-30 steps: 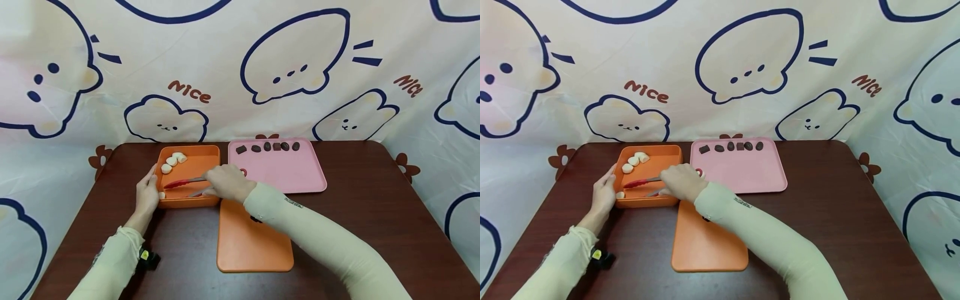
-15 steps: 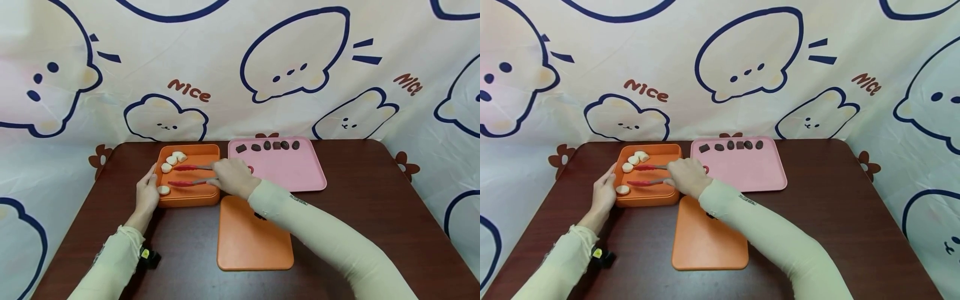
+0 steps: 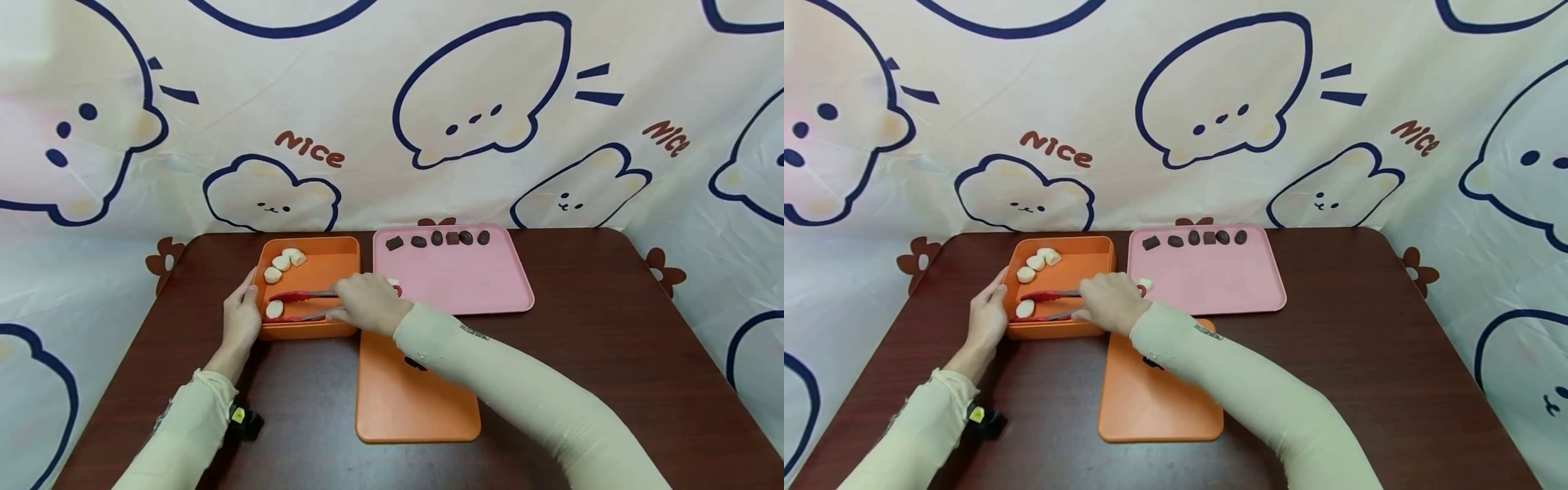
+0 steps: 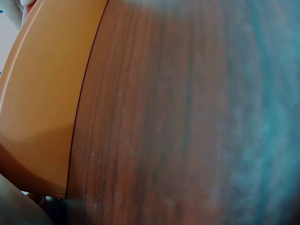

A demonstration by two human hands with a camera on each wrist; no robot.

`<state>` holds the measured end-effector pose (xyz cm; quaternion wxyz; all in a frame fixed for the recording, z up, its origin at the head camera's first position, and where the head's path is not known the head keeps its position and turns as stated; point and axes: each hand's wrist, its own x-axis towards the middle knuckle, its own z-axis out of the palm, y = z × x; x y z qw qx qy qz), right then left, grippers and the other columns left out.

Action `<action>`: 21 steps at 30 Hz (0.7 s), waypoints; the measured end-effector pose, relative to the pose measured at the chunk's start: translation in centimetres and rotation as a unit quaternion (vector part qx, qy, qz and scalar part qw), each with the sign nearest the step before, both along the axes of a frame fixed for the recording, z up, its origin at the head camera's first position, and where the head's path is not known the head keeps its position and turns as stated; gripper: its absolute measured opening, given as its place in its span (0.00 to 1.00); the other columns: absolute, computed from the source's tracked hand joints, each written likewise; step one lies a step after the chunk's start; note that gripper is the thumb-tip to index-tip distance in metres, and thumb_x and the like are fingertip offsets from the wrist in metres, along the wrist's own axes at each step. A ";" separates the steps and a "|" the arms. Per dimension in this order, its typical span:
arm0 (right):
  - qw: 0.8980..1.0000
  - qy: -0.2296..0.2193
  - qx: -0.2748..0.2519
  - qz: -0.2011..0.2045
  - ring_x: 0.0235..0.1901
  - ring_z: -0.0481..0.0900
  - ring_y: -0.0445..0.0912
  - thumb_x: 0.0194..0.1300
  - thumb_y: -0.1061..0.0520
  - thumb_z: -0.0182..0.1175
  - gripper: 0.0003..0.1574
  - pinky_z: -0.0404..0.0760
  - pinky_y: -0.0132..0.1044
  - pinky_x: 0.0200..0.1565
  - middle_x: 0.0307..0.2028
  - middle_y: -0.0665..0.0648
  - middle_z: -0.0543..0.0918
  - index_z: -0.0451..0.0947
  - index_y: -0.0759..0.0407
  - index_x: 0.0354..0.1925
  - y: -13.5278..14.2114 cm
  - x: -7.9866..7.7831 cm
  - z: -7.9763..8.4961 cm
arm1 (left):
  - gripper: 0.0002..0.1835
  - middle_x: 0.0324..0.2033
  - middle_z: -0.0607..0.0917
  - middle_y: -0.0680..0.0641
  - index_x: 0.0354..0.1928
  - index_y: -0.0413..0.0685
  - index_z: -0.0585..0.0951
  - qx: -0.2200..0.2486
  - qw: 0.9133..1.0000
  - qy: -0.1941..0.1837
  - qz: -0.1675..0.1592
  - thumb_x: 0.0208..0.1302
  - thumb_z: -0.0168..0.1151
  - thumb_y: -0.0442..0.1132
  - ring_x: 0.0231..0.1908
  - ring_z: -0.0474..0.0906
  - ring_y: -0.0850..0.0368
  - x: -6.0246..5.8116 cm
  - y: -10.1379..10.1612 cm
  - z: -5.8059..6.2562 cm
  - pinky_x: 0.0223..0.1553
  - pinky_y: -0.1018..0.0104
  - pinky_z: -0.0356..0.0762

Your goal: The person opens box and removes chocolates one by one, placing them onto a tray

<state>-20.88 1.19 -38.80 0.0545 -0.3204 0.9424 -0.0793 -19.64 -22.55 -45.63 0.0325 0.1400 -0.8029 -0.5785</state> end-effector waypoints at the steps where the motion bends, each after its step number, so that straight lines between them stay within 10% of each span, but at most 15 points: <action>1: 1.000 0.004 0.002 -0.001 0.24 0.77 0.40 0.67 0.36 0.64 0.24 0.73 0.31 0.20 0.29 0.46 0.86 0.87 0.52 0.47 0.1 -0.1 0.0 | 0.27 0.79 0.57 0.51 0.80 0.54 0.54 0.001 1.000 0.002 -0.001 0.84 0.30 0.43 0.80 0.49 0.53 0.0 0.0 0.0 0.81 0.52 0.47; 21: 0.999 0.036 -0.003 -0.018 0.25 0.78 0.40 0.71 0.38 0.61 0.22 0.77 0.33 0.24 0.28 0.47 0.86 0.86 0.50 0.50 2.1 0.1 1.1 | 0.27 0.79 0.56 0.51 0.80 0.53 0.54 0.008 1.000 0.007 -0.003 0.84 0.30 0.42 0.80 0.48 0.53 0.0 0.1 0.0 0.81 0.54 0.46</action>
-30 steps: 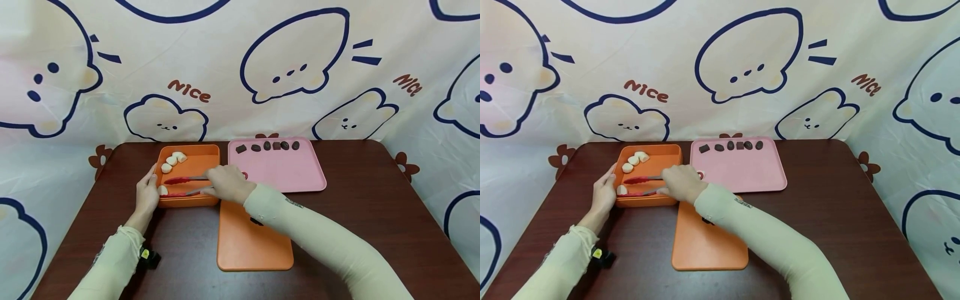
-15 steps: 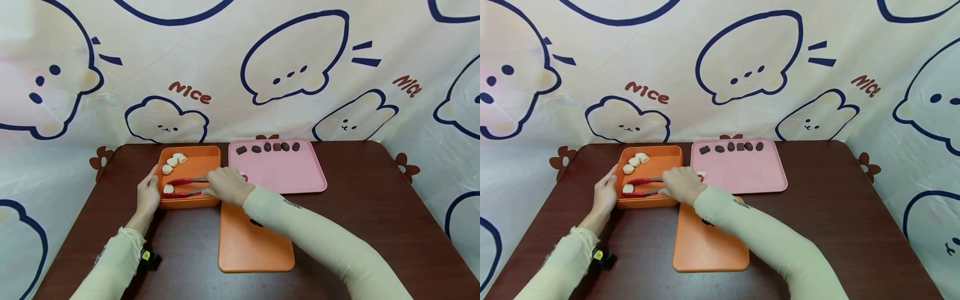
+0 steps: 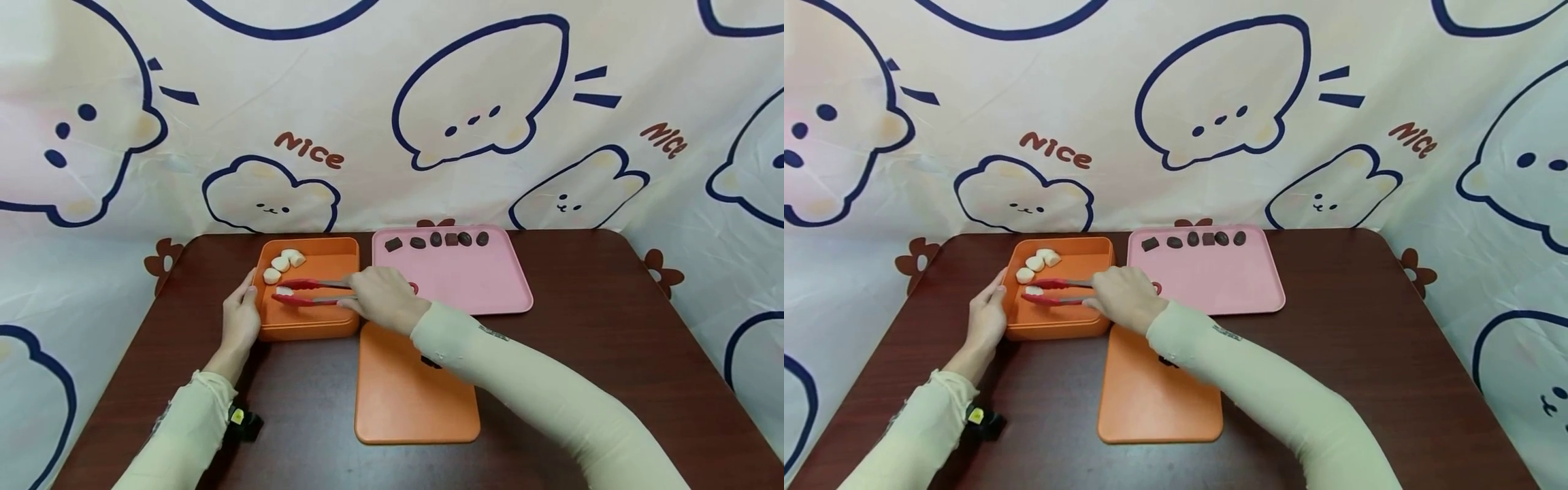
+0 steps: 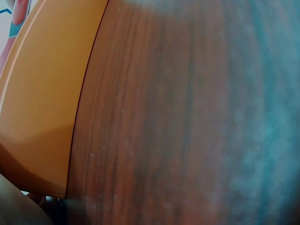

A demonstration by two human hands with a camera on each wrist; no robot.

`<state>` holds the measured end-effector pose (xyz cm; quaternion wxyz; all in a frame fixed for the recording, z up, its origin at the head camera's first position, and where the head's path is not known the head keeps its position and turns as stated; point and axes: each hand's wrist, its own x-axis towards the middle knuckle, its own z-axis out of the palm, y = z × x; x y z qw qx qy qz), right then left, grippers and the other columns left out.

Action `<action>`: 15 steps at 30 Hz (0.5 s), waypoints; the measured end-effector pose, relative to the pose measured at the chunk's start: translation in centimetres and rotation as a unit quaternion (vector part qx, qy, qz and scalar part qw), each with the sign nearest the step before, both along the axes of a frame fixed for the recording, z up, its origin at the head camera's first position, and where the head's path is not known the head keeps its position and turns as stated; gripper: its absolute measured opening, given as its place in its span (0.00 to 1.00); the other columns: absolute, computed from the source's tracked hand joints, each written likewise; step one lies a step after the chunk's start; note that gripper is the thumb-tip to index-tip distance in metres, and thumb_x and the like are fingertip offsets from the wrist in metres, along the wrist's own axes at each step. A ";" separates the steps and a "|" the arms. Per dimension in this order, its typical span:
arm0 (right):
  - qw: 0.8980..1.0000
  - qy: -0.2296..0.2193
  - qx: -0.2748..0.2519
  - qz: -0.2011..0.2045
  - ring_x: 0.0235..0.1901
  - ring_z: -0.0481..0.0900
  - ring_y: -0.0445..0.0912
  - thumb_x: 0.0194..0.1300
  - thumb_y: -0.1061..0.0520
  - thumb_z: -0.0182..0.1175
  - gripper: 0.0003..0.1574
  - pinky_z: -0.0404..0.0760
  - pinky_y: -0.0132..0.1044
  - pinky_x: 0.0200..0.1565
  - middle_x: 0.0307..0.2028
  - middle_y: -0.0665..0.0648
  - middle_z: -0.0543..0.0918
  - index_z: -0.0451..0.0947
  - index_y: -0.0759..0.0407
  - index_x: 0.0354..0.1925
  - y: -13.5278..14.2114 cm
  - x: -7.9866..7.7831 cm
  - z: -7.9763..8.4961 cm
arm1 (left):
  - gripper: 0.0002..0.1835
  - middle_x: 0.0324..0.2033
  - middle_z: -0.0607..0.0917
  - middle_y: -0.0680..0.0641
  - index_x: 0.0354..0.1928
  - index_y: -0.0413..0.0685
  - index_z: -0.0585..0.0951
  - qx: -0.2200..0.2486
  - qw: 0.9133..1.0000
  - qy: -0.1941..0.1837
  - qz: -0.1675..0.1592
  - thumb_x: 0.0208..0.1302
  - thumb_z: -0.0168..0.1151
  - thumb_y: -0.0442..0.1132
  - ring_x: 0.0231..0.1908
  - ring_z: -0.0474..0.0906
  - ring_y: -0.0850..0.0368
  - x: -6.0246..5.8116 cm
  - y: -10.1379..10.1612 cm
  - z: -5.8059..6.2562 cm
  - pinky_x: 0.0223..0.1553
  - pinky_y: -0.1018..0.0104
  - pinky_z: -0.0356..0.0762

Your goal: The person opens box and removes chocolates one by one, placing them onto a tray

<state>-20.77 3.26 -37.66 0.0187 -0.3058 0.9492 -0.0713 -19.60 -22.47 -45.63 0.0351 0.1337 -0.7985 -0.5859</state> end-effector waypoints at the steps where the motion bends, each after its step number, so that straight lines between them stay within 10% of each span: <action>1: 1.000 0.002 0.002 -0.001 0.25 0.78 0.40 0.71 0.38 0.60 0.21 0.77 0.33 0.24 0.28 0.47 0.85 0.87 0.50 0.48 0.1 0.0 0.0 | 0.27 0.79 0.55 0.51 0.80 0.53 0.53 -0.001 1.000 0.000 0.001 0.84 0.30 0.41 0.80 0.48 0.53 0.0 0.0 0.1 0.81 0.54 0.46; 15: 1.000 0.007 0.003 -0.016 0.26 0.77 0.42 0.73 0.40 0.58 0.18 0.80 0.37 0.28 0.27 0.47 0.84 0.86 0.49 0.44 1.0 0.3 0.3 | 0.27 0.80 0.55 0.51 0.80 0.52 0.53 -0.005 1.000 -0.003 -0.003 0.84 0.30 0.42 0.80 0.46 0.53 0.0 0.0 0.2 0.81 0.54 0.45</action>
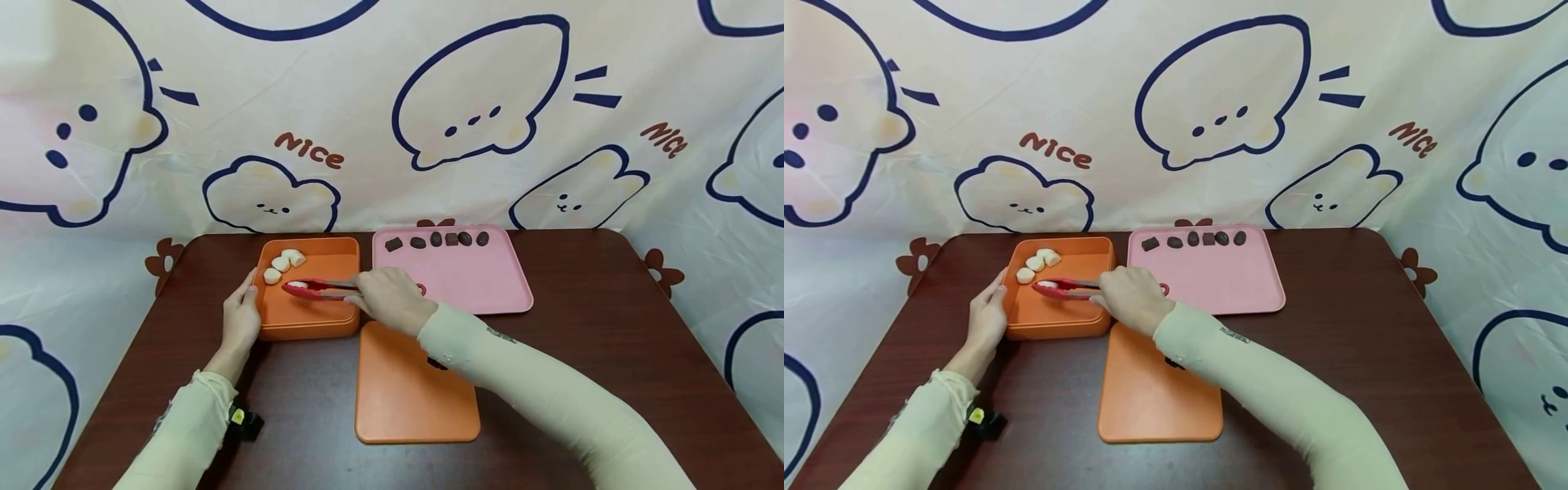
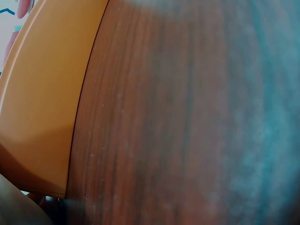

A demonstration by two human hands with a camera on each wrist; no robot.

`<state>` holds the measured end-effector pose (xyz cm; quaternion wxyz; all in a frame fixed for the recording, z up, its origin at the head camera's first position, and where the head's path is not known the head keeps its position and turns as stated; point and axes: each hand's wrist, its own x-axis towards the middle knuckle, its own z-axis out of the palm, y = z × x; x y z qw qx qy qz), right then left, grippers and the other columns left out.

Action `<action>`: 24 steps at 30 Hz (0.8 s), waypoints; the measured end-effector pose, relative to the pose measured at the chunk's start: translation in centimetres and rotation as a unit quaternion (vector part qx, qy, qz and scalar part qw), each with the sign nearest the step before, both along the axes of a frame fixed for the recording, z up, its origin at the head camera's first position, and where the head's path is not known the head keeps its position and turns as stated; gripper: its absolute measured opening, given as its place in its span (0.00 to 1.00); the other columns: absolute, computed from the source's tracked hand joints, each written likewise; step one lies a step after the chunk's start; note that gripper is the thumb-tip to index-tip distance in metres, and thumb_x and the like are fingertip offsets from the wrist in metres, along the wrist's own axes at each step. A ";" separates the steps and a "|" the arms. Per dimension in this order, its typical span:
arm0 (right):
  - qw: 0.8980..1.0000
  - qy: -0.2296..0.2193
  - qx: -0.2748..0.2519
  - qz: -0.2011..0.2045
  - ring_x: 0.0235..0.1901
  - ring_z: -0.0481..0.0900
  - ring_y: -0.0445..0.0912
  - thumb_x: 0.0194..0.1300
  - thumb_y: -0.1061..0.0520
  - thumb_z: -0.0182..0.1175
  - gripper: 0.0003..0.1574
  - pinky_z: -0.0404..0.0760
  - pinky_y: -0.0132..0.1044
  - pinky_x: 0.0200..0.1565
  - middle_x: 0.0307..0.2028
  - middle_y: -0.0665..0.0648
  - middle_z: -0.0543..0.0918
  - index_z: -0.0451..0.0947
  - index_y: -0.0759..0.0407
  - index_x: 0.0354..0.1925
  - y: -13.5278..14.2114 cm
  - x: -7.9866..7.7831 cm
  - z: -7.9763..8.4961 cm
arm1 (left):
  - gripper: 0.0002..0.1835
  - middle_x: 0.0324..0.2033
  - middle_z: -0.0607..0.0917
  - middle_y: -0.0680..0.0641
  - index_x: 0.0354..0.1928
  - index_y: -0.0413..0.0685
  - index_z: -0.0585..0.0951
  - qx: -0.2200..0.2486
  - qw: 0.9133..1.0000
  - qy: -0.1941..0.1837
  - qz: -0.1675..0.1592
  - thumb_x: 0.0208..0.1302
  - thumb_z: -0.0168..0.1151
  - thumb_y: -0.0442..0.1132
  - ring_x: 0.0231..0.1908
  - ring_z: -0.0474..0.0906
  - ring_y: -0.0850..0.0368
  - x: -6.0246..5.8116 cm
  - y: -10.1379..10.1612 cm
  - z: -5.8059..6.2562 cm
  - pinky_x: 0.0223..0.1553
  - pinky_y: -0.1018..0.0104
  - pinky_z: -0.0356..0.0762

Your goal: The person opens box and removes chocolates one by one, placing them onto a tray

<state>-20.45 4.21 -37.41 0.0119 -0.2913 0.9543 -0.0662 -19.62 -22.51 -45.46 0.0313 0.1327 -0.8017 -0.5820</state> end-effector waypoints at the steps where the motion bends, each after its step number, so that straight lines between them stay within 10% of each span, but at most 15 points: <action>1: 1.000 -0.002 -0.008 -0.002 0.26 0.77 0.42 0.73 0.40 0.58 0.18 0.79 0.37 0.28 0.28 0.47 0.84 0.86 0.49 0.46 0.2 0.1 0.1 | 0.27 0.79 0.55 0.51 0.80 0.52 0.53 0.000 1.000 0.001 0.000 0.84 0.30 0.42 0.80 0.46 0.53 0.0 0.0 0.0 0.81 0.54 0.45; 24: 0.984 -0.019 -0.134 -0.114 0.21 0.67 0.42 0.71 0.46 0.63 0.12 0.66 0.34 0.23 0.18 0.46 0.70 0.84 0.49 0.33 15.3 2.0 0.7 | 0.27 0.79 0.56 0.52 0.80 0.51 0.55 0.000 1.000 0.009 0.008 0.83 0.32 0.40 0.80 0.47 0.54 0.0 0.0 -0.3 0.81 0.55 0.46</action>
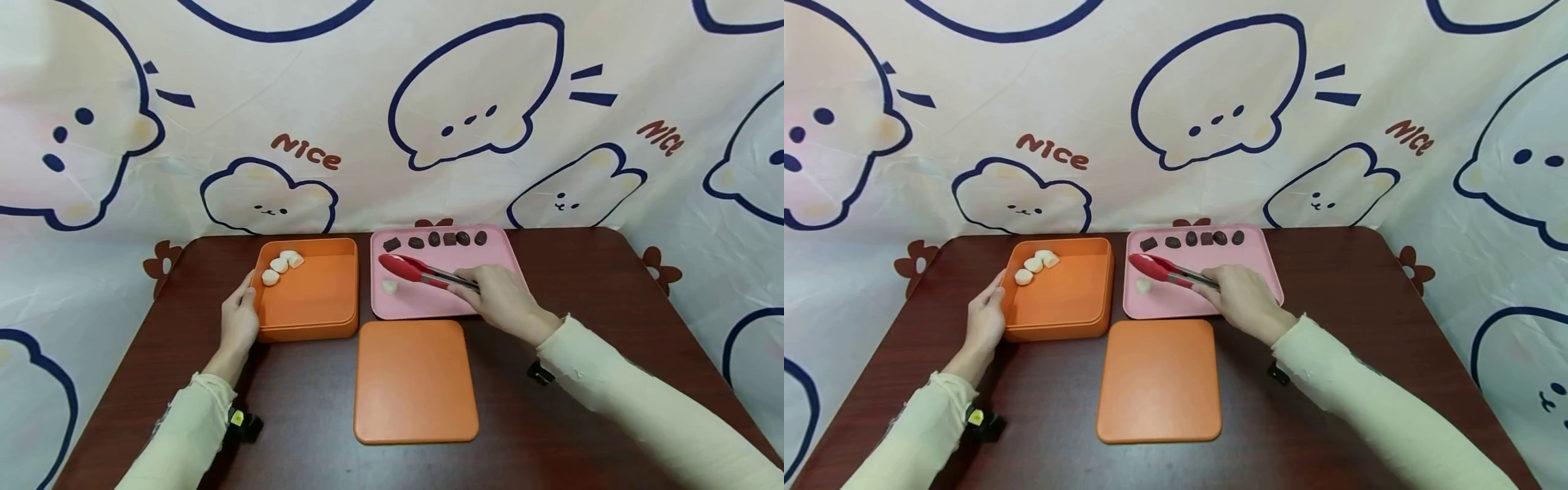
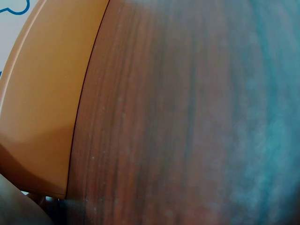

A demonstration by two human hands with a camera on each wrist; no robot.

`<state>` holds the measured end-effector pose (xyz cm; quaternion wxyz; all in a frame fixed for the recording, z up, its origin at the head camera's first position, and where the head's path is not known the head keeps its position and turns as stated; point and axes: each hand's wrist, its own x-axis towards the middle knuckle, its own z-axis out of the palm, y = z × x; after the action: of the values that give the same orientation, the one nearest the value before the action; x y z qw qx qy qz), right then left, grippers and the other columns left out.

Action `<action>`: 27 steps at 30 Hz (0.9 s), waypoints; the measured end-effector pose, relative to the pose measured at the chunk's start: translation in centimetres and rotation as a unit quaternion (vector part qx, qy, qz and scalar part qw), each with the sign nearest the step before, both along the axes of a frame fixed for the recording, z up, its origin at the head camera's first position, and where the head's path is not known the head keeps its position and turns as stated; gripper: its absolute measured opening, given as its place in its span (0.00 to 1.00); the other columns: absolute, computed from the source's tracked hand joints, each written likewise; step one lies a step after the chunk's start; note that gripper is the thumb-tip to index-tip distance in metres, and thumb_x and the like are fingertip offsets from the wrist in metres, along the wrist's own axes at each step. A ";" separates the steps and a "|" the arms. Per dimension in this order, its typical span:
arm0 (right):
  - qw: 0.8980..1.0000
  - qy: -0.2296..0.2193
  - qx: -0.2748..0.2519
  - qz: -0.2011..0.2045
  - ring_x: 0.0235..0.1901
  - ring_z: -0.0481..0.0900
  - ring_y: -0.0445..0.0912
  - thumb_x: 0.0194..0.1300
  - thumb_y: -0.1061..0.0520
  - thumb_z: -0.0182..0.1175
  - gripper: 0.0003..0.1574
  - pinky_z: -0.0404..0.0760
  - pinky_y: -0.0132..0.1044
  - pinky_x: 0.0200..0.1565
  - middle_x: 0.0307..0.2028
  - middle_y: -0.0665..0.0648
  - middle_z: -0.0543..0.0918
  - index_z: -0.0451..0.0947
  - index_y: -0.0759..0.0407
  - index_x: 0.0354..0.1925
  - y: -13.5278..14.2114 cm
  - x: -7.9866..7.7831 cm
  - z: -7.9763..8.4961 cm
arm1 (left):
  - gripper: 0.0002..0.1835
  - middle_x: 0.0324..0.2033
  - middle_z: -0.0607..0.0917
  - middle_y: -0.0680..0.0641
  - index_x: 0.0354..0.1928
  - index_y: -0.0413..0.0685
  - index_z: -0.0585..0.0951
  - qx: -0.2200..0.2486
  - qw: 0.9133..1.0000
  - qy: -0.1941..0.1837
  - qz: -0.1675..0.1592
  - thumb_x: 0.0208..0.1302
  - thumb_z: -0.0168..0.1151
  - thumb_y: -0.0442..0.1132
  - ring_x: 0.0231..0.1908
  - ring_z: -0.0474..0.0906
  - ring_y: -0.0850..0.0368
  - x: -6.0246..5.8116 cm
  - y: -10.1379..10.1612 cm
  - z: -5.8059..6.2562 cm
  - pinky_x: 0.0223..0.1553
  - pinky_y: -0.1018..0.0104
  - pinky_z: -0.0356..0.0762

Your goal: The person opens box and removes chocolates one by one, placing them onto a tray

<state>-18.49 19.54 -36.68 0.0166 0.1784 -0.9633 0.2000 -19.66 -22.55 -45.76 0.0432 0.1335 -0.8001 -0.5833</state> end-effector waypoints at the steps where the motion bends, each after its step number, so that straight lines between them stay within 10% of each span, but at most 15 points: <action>1: 1.000 -0.007 0.003 -0.007 0.21 0.68 0.42 0.71 0.46 0.63 0.12 0.66 0.34 0.23 0.18 0.46 0.70 0.85 0.49 0.34 0.5 0.0 -0.3 | 0.27 0.79 0.56 0.52 0.80 0.51 0.55 0.001 1.000 0.000 0.000 0.83 0.32 0.41 0.80 0.47 0.54 0.0 0.0 0.0 0.81 0.54 0.46; 13: 0.999 -0.035 0.031 -0.020 0.25 0.72 0.42 0.70 0.46 0.64 0.11 0.70 0.34 0.25 0.25 0.47 0.80 0.87 0.51 0.41 3.3 0.7 -4.0 | 0.27 0.79 0.55 0.52 0.80 0.54 0.54 0.001 1.000 -0.008 -0.002 0.84 0.32 0.41 0.80 0.46 0.54 0.2 -0.1 -0.1 0.81 0.54 0.45; 27: 0.997 -0.058 0.039 -0.044 0.26 0.72 0.44 0.68 0.45 0.66 0.15 0.71 0.34 0.23 0.26 0.49 0.79 0.86 0.53 0.45 4.0 0.6 -3.7 | 0.27 0.79 0.55 0.52 0.80 0.53 0.53 0.005 1.000 -0.009 -0.002 0.84 0.31 0.42 0.80 0.45 0.55 0.1 0.1 0.2 0.81 0.55 0.44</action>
<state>-17.86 23.56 -40.36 -0.0374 0.1249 -0.9766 0.1710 -19.57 -22.42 -45.60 0.0341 0.1376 -0.7980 -0.5857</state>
